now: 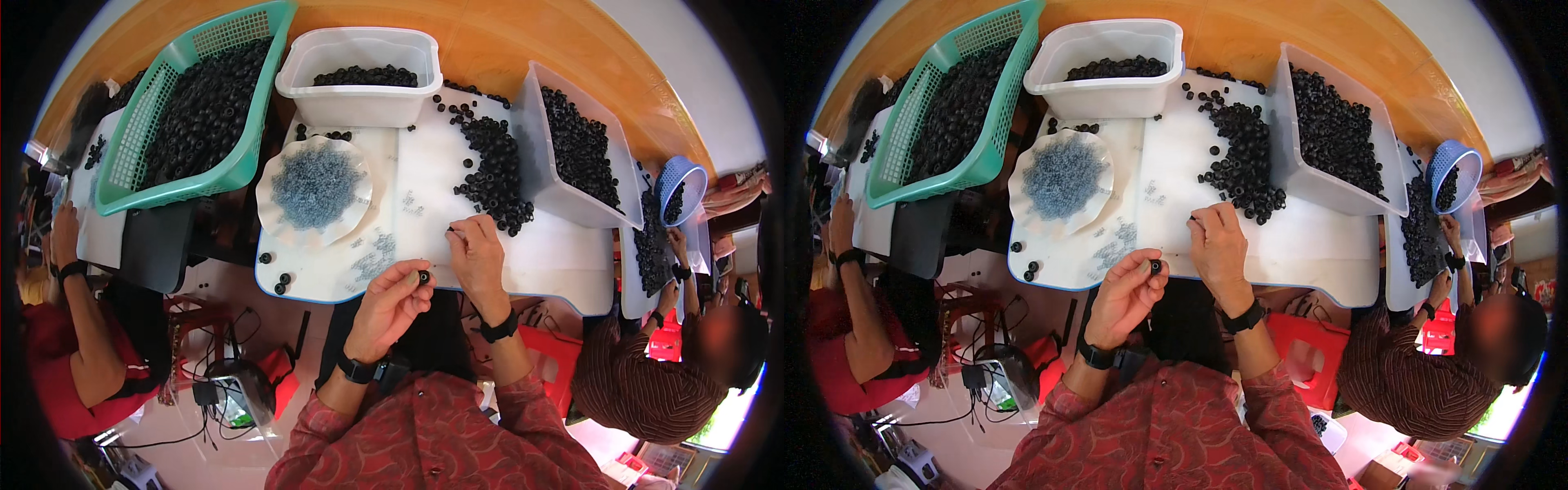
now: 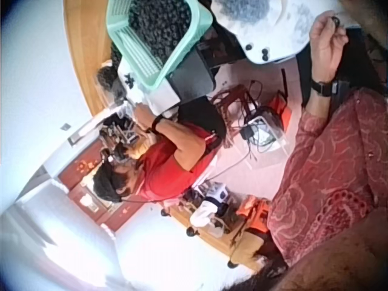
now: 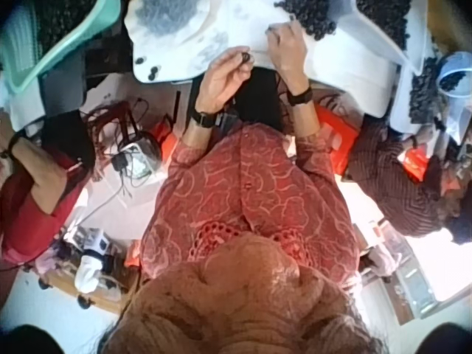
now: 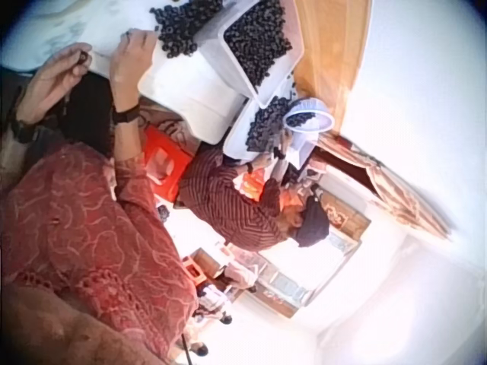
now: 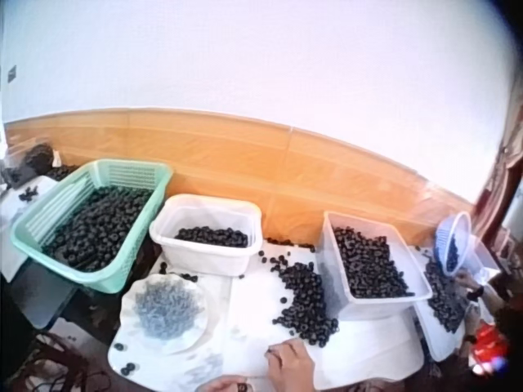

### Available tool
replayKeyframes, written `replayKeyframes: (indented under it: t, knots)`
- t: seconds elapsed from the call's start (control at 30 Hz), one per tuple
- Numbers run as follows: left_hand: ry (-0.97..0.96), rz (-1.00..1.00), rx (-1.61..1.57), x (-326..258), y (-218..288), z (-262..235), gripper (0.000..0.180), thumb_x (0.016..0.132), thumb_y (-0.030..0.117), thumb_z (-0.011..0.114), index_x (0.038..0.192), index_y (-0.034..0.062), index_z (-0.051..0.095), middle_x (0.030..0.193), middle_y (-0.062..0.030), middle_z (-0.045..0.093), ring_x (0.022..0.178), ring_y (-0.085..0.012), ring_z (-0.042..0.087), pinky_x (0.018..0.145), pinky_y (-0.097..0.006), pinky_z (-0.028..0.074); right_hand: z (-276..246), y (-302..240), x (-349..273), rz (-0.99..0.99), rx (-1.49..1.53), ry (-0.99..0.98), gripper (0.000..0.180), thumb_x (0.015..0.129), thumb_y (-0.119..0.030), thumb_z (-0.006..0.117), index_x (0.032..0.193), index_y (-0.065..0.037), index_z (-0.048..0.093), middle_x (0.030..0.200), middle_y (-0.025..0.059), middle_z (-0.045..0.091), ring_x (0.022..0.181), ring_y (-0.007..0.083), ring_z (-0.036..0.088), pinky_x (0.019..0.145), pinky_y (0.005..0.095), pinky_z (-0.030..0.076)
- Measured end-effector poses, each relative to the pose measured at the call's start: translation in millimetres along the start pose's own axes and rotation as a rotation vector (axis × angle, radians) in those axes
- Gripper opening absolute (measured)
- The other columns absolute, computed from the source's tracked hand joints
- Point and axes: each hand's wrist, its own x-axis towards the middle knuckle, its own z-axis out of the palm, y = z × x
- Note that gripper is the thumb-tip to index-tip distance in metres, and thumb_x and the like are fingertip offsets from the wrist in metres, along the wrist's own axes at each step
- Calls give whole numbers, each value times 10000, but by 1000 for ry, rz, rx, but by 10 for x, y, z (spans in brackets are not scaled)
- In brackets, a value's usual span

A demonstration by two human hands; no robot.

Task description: Manually assembling small black plastic or rubber components at a workstation.

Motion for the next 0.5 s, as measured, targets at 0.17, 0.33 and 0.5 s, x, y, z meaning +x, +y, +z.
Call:
replayKeyframes:
  t: [0.17, 0.33, 0.5]
  knots:
    - [13, 25, 14, -12, 13, -7, 242, 957, 46, 573, 1192, -5, 604, 991, -109, 662, 812, -130, 632, 696, -253, 550, -21, -77, -30, 41, 134, -21, 95, 834, -31, 672, 923, -27, 641, 868, 90, 606, 677, 216, 620, 597, 321, 495]
    - [132, 112, 247, -24, 42, 66, 226, 953, 58, 585, 1167, -3, 624, 987, -118, 682, 767, -134, 654, 667, -280, 589, -119, -157, -197, 308, 630, -139, 125, 886, -15, 640, 1010, -1, 634, 932, 50, 660, 783, 110, 623, 697, 249, 505]
    - [150, 135, 335, -9, 29, 122, 218, 965, 70, 573, 1159, -13, 627, 958, -108, 677, 749, -127, 651, 653, -281, 592, -259, -320, -304, 472, 1007, -270, 148, 920, -11, 611, 1064, 24, 615, 971, 57, 669, 851, 107, 629, 807, 244, 517]
